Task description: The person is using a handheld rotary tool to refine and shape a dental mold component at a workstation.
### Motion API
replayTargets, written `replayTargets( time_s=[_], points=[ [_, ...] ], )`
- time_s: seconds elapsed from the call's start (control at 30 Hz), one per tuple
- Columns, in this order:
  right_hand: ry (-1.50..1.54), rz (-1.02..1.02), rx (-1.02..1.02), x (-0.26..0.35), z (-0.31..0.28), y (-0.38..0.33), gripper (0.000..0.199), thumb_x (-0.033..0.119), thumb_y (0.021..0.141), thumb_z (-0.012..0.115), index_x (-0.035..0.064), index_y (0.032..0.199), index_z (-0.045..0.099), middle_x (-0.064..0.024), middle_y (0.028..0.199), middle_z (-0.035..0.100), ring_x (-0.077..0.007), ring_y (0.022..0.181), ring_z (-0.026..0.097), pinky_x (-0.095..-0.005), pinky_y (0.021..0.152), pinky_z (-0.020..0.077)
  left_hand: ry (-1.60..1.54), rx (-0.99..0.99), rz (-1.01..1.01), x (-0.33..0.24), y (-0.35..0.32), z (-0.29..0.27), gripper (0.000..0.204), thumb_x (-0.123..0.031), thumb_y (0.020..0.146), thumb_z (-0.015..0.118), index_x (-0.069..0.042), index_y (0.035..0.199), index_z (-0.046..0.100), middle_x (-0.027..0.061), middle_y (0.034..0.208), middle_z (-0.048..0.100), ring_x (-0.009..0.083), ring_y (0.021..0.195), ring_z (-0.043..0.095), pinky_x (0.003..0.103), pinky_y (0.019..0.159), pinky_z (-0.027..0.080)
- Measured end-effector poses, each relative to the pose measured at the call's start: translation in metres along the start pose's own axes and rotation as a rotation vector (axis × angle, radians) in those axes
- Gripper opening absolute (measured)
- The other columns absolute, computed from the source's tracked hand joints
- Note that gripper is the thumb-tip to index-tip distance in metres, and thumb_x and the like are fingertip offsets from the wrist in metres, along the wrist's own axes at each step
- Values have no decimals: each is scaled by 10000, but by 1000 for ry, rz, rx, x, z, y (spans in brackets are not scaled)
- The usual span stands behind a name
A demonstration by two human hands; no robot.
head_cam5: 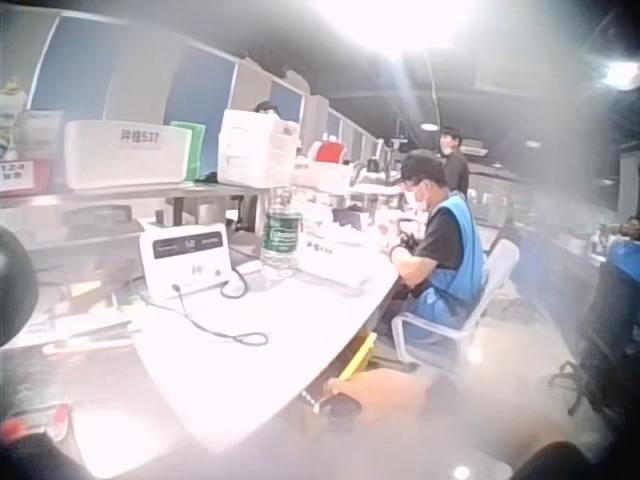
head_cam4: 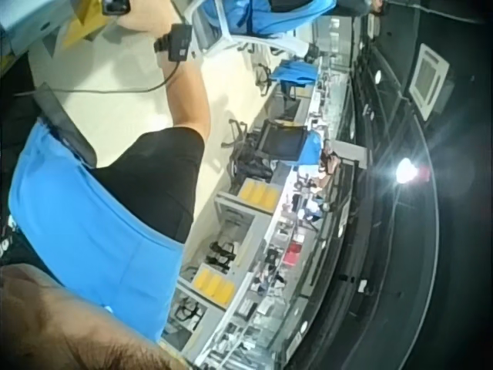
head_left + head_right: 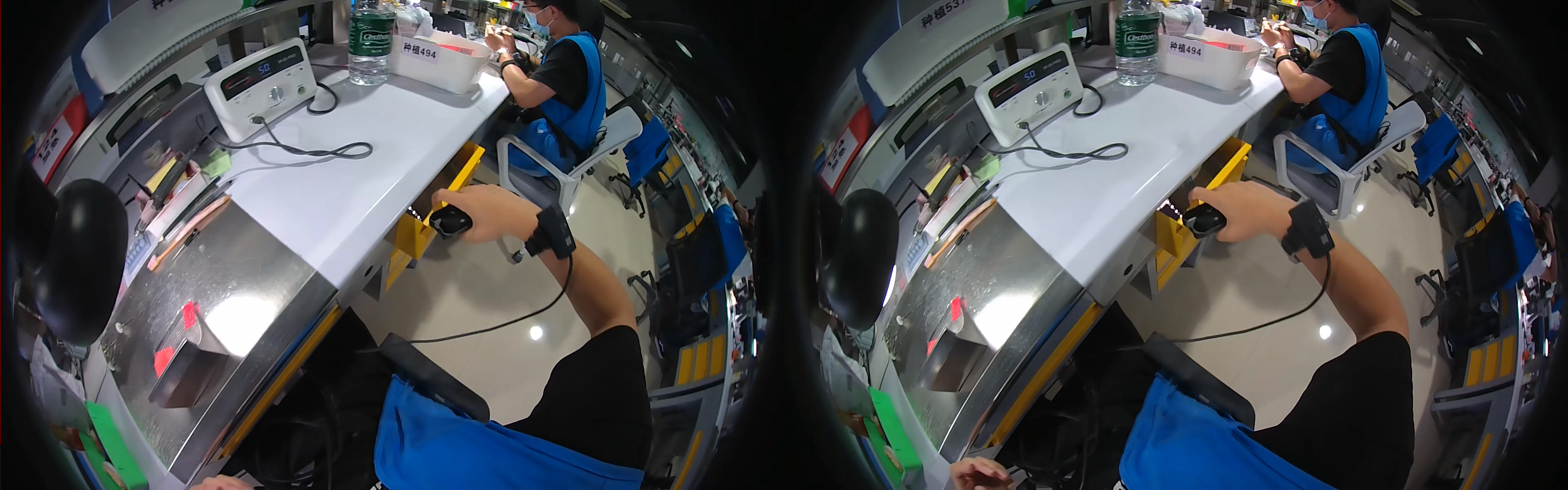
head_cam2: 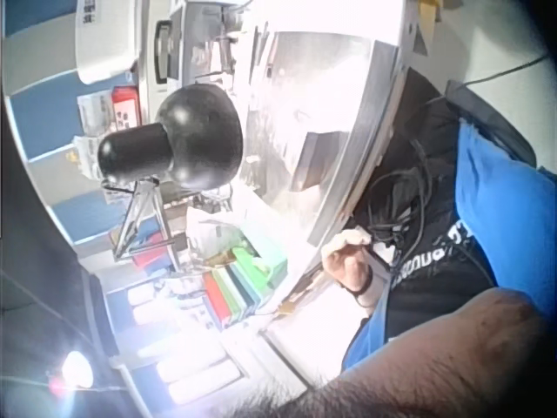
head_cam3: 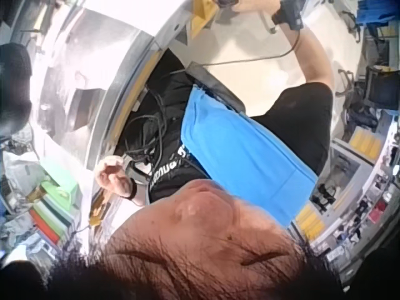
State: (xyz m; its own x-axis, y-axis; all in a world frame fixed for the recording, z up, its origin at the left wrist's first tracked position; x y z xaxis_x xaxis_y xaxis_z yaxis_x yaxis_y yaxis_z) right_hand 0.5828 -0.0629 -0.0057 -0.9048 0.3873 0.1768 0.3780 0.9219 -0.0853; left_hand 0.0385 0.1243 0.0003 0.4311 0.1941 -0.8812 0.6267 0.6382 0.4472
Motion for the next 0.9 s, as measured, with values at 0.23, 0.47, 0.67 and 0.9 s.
replayTargets(
  time_s=[0.23, 0.47, 0.67, 0.9],
  points=[
    [-30, 62, 29, -11, -2, -62, 594, 153, 712, 761, 154, 1280, 591, -148, 1006, 695, -366, 982, 677, -458, 835, 532, 763, -524, 223, -20, 17, -45, 222, -99, 1053, 572, 52, 1216, 568, 166, 965, 647, 212, 820, 608, 293, 708, 476],
    [176, 48, -42, -29, 2, -84, 736, 91, 691, 783, 155, 1387, 552, -156, 1064, 685, -355, 977, 685, -411, 865, 544, 950, -752, 87, -9, 49, -40, 241, -148, 1008, 686, 62, 1121, 656, 132, 853, 674, 209, 668, 589, 317, 588, 486],
    [428, 225, -171, -64, -23, -59, 648, 128, 770, 744, 42, 1366, 506, -221, 1089, 656, -318, 951, 679, -387, 887, 533, 1194, -687, 181, -8, 54, -31, 237, -168, 996, 709, 57, 1067, 698, 150, 890, 699, 224, 692, 631, 337, 616, 529],
    [-69, 535, -146, -118, -24, 1, 661, 457, 847, 731, -82, 1208, 605, -274, 1084, 666, -369, 1028, 675, -417, 850, 550, 1269, -657, 247, -9, 59, -26, 230, -169, 991, 715, 55, 1039, 701, 156, 898, 697, 234, 685, 627, 339, 617, 530]
  ],
)
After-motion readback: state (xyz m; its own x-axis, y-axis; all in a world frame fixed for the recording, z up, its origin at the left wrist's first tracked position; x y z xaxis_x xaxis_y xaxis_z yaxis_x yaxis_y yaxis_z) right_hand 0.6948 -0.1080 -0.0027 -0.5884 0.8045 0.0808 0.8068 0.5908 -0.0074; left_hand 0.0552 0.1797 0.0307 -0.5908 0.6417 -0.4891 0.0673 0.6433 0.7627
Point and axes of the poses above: each hand's wrist, its own y-axis towards the middle knuckle, its own z-axis out of the palm, x = y × z, the point moved 6 cm from there along y, towards the middle knuckle
